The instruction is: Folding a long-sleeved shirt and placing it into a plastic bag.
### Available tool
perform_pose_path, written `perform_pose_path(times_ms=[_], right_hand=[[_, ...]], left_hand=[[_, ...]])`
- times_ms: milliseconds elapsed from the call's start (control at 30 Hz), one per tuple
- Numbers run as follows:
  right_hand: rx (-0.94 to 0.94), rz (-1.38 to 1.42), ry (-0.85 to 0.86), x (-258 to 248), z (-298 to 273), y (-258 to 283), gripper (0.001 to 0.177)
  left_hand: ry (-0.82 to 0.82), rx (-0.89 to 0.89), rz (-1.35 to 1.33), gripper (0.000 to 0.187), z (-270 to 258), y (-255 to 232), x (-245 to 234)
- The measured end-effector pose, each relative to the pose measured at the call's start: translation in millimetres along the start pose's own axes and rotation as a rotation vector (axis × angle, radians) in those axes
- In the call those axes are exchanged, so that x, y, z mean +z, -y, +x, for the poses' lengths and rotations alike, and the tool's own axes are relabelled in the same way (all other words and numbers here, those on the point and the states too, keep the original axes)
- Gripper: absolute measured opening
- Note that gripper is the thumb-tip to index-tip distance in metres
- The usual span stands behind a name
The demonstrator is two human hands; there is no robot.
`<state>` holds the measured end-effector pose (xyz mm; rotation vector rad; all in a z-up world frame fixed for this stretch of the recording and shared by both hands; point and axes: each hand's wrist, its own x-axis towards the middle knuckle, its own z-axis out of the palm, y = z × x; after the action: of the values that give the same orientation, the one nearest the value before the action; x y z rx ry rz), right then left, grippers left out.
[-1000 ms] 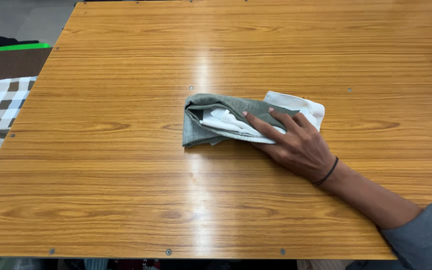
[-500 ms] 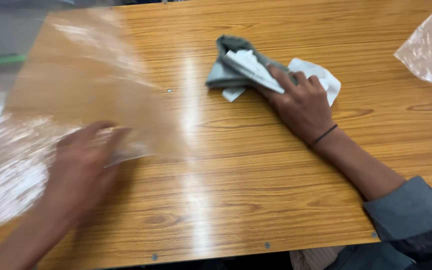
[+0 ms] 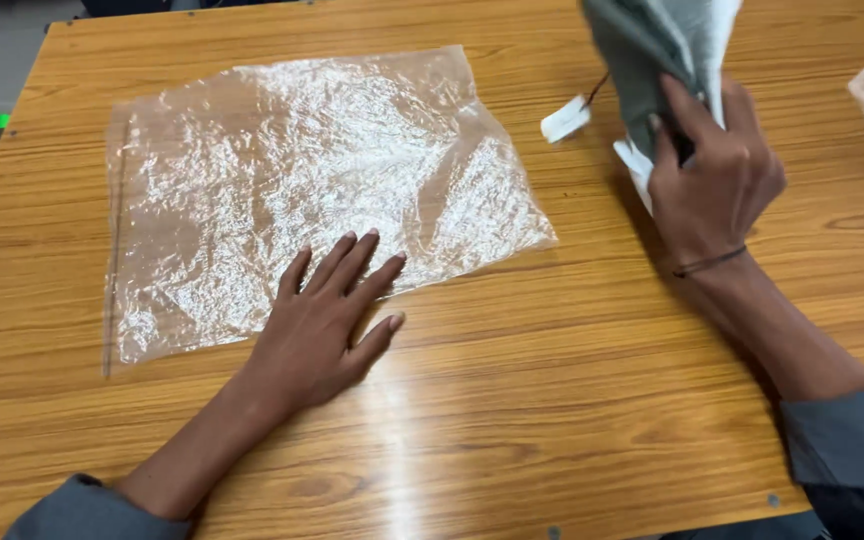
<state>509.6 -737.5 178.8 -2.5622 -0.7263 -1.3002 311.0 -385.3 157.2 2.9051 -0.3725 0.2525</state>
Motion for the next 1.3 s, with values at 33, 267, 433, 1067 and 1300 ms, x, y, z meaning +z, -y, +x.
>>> perform_pose_path(times_ms=[33, 267, 433, 1067, 1300], right_hand=[[-0.035, 0.036, -0.062, 2.1, -3.7, -4.6, 0.027], [-0.528, -0.128, 0.015, -1.4, 11.3, 29.4, 0.021], [-0.47, -0.193, 0.095, 8.5, 13.5, 2.9, 0.01], [-0.238, -0.343, 0.053, 20.7, -2.8, -35.6, 0.028], [-0.305, -0.38, 0.028, 20.7, -0.3, -29.9, 0.02]], left_hand=[[0.008, 0.006, -0.01, 0.064, 0.6, -1.8, -1.0], [0.063, 0.272, -0.067, 0.069, -10.2, -15.4, 5.0], [0.068, 0.334, -0.197, 0.068, -12.7, -25.4, -4.1], [-0.087, 0.106, -0.087, 0.038, -6.3, 42.4, -18.2], [0.046, 0.011, -0.079, 0.051, -0.5, 67.3, -15.7]])
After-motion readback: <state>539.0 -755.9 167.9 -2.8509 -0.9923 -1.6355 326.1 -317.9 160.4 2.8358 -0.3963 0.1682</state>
